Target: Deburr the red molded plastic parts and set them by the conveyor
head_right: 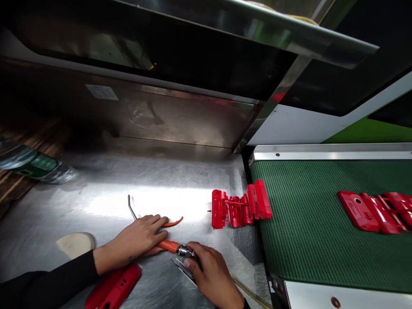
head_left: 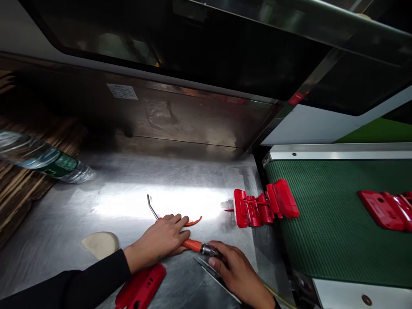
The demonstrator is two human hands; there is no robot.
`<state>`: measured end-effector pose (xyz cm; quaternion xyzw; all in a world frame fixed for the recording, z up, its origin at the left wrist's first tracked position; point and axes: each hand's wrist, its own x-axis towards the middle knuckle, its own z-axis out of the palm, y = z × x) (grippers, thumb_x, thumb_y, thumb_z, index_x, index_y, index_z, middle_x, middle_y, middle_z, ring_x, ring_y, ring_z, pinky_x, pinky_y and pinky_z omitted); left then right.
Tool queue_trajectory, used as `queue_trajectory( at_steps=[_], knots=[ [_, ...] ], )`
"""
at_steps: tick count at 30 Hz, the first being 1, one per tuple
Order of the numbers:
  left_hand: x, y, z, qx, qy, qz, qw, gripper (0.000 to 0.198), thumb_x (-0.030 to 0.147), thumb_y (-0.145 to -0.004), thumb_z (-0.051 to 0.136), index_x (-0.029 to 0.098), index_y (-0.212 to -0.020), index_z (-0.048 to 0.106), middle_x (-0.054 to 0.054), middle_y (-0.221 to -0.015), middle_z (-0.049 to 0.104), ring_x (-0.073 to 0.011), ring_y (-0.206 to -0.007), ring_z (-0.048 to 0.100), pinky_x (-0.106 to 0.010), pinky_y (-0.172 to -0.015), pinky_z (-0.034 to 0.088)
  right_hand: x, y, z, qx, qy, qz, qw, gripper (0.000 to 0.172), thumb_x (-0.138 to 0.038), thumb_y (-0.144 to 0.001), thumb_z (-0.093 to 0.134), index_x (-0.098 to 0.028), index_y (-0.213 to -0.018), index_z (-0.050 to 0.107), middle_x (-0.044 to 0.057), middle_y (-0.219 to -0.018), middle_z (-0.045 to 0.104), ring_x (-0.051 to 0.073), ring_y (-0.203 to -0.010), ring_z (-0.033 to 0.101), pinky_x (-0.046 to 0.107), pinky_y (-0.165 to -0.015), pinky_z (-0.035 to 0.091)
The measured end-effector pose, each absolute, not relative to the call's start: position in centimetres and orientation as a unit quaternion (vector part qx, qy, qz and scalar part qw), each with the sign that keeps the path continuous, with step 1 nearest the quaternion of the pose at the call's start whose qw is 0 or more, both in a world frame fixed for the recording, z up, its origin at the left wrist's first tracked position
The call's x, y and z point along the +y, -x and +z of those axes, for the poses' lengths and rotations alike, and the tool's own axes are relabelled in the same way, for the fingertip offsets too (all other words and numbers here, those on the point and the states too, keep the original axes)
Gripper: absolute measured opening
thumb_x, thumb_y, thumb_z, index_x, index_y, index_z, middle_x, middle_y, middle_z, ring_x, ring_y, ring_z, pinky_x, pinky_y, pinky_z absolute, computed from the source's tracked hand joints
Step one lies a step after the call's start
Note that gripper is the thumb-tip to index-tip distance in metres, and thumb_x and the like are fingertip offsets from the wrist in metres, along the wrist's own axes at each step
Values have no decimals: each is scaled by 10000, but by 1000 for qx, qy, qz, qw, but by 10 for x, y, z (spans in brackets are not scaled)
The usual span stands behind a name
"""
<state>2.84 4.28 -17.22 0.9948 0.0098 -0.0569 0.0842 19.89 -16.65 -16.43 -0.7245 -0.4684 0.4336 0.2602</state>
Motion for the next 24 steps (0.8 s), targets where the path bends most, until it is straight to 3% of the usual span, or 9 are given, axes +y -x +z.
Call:
queue_trajectory(
  at_steps=[6,9,18,24],
  knots=[
    [40,-28,-177,16,-996,-59,72,296,475,-967,472,221,-910,612,-85,-1050,637,-276,-907,612,-427,-711,493,-163,-184,-167,-477,779,367,178,290,-343,-1003,417,-287,-1202,621,33,-1117,725,266,-1046,652,367,-898,431],
    [38,-30,-177,17,-996,-57,60,255,455,-946,528,220,-904,616,-80,-1057,644,-284,-906,614,-434,-697,500,-162,-177,-172,-466,804,342,141,305,-255,-973,410,-284,-1195,618,51,-1162,708,286,-1068,635,384,-895,405],
    [34,-30,-175,25,-997,-50,50,131,341,-892,646,215,-899,610,-75,-1054,654,-285,-907,607,-431,-705,502,-156,-185,-167,-479,788,354,158,255,-319,-992,382,-245,-1032,623,33,-930,715,239,-887,658,314,-752,390],
    [34,-29,-174,29,-998,-43,38,166,351,-858,695,217,-907,610,-72,-1061,650,-274,-901,598,-416,-705,480,-151,-192,-158,-499,749,391,194,313,-388,-1019,345,-271,-1056,633,17,-926,727,201,-865,660,269,-713,390]
  ],
)
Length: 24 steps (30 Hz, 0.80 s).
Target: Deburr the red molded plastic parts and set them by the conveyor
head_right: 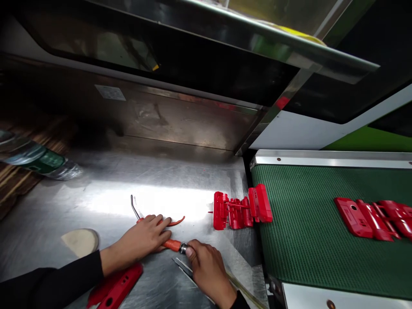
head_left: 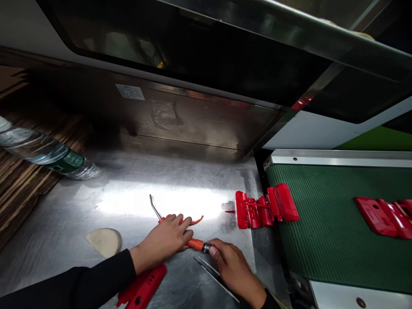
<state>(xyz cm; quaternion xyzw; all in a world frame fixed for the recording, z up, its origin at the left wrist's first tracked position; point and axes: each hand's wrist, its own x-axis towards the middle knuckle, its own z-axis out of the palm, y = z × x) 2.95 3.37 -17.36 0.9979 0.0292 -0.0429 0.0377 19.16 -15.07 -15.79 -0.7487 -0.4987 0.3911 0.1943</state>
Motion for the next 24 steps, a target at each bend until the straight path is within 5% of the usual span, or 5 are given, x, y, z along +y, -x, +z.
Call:
queue_trajectory(
  at_steps=[8,18,24],
  knots=[
    [23,-28,-162,23,-999,-38,0,65,209,-926,555,201,-887,607,-72,-1057,637,-291,-873,616,-454,-692,492,-155,-180,-169,-415,789,389,231,208,-251,-896,441,-236,-883,648,1,-783,660,192,-773,597,281,-686,331],
    [16,-28,-145,25,-999,-39,-16,59,220,-920,570,202,-884,614,-56,-1010,635,-291,-842,621,-451,-659,487,-157,-180,-170,-352,750,464,314,190,-279,-868,444,-201,-710,514,-38,-673,450,144,-687,436,273,-654,296],
    [15,-22,-136,6,-999,-29,-27,81,237,-916,592,207,-846,622,-51,-1045,636,-281,-874,610,-443,-704,463,-160,-193,-154,-326,607,649,321,466,-617,-942,437,-188,-957,616,-47,-722,431,104,-641,353,232,-602,283]
  ],
)
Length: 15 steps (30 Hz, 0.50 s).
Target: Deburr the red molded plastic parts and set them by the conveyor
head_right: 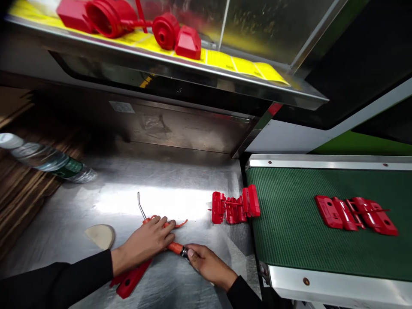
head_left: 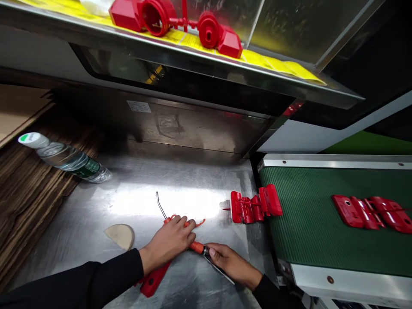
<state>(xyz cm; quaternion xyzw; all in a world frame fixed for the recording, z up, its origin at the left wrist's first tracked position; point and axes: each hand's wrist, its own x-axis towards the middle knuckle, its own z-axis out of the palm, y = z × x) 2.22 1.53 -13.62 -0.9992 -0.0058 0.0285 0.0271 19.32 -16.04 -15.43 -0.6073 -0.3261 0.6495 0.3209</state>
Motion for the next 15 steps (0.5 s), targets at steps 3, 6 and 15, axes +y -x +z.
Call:
queue_trajectory(
  at_steps=[3,6,15],
  knots=[
    [10,-19,-121,17,999,22,35,123,264,-922,587,208,-820,626,-50,-1048,637,-273,-869,601,-435,-713,454,-164,-197,-148,-268,515,764,282,615,-736,-891,450,-171,-1053,631,-56,-665,435,70,-519,265,220,-496,200],
    [2,-17,-100,40,998,19,44,129,262,-908,608,207,-796,640,-44,-1039,640,-268,-859,594,-437,-728,454,-169,-188,-142,-218,482,801,279,588,-717,-844,550,-143,-942,636,-48,-628,445,60,-507,298,223,-492,204],
    [-18,-8,-34,52,996,17,69,152,208,-935,524,190,-849,649,-67,-1030,627,-273,-841,600,-440,-697,459,-188,-153,-95,-154,592,722,323,166,-282,-684,471,-158,-665,580,-48,-484,433,54,-405,244,274,-466,112]
  ],
)
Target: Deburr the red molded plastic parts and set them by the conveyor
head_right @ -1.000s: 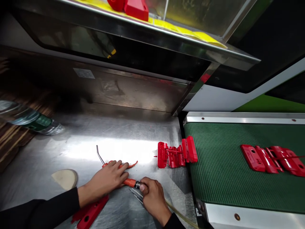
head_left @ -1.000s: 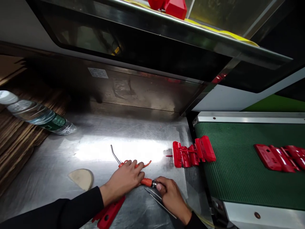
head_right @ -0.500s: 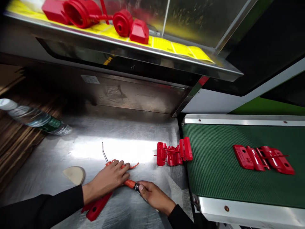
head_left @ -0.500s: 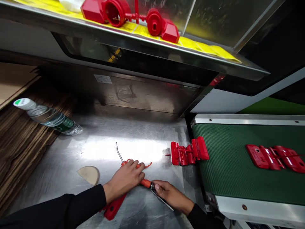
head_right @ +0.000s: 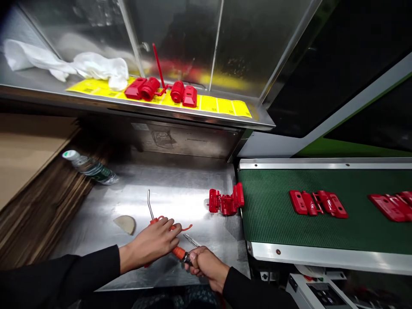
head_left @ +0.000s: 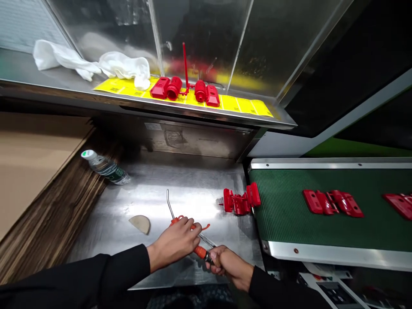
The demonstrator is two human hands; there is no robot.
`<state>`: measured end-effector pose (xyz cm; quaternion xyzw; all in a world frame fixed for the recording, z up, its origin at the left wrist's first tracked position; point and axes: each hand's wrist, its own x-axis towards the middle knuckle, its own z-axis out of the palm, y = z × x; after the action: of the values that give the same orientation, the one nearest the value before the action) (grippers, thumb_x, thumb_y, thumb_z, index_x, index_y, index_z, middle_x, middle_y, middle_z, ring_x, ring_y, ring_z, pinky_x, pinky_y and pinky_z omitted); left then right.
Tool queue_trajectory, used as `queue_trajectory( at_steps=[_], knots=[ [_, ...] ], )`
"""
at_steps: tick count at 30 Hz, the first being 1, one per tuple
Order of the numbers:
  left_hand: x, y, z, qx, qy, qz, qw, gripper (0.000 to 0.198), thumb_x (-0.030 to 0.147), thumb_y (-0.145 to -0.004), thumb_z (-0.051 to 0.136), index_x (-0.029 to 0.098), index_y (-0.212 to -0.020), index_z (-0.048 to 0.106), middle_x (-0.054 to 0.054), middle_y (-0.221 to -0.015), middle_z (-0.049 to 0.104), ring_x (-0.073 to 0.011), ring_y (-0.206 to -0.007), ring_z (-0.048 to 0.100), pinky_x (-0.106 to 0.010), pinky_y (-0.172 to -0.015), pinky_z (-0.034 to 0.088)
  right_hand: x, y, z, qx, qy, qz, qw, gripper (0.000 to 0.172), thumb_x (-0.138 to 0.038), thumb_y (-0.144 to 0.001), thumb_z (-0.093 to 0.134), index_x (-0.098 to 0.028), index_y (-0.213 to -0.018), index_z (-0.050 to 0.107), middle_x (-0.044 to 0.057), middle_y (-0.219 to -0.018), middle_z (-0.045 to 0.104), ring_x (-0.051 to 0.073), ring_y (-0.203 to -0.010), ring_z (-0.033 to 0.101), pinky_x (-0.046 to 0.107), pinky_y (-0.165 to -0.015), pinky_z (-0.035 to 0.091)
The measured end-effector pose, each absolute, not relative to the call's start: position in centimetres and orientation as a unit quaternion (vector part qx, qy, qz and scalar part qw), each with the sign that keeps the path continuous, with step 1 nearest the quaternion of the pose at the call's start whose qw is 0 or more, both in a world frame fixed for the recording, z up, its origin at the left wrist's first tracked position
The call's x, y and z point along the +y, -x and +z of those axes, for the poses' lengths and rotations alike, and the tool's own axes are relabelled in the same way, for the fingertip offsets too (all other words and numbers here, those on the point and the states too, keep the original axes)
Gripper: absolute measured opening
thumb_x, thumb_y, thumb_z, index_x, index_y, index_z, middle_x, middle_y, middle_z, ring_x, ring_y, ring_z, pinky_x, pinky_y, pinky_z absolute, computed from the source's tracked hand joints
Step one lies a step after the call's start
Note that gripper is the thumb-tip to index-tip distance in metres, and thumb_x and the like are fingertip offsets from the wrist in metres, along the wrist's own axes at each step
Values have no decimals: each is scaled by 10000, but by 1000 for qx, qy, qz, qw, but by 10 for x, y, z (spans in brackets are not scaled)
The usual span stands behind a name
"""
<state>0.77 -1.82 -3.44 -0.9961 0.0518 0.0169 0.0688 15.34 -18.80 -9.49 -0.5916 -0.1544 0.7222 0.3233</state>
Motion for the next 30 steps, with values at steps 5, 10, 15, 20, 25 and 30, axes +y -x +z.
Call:
queue_trajectory(
  at_steps=[5,10,15,20,25,30],
  knots=[
    [-27,-5,-15,79,995,32,53,181,181,-937,498,188,-824,640,-61,-1006,621,-262,-813,598,-428,-667,462,-201,-140,-78,-106,598,734,304,171,-269,-685,409,-175,-668,550,-63,-483,392,60,-407,205,269,-477,106],
    [-38,0,-22,94,994,57,27,185,198,-927,532,192,-772,632,-59,-952,625,-265,-797,612,-413,-626,466,-217,-124,-71,-94,625,726,271,242,-210,-797,325,-170,-696,541,-69,-486,370,64,-401,205,264,-476,121],
    [-47,6,-35,101,992,80,5,160,224,-920,558,195,-787,643,-46,-922,634,-266,-778,625,-411,-602,473,-227,-116,-72,-109,650,711,244,303,-204,-901,308,-167,-710,541,-50,-512,435,65,-430,293,231,-494,199],
    [-51,8,-37,94,990,104,-17,185,270,-935,549,186,-809,653,-59,-942,654,-261,-783,627,-408,-611,471,-228,-117,-79,-121,637,725,234,340,-236,-916,299,-169,-693,546,-51,-502,404,70,-436,297,222,-480,200],
    [-43,6,-34,60,990,123,-27,159,310,-903,613,196,-802,657,-55,-946,665,-271,-812,637,-420,-658,485,-218,-140,-72,-186,557,773,240,378,-294,-952,317,-139,-819,634,-50,-528,416,67,-432,268,229,-465,174],
    [-17,-2,-21,36,989,137,-42,144,350,-854,686,213,-815,671,-48,-926,680,-264,-810,646,-384,-634,464,-205,-172,-54,-330,492,748,299,517,-631,-956,413,-166,-1034,624,-16,-728,557,78,-552,379,231,-544,281]
  ],
)
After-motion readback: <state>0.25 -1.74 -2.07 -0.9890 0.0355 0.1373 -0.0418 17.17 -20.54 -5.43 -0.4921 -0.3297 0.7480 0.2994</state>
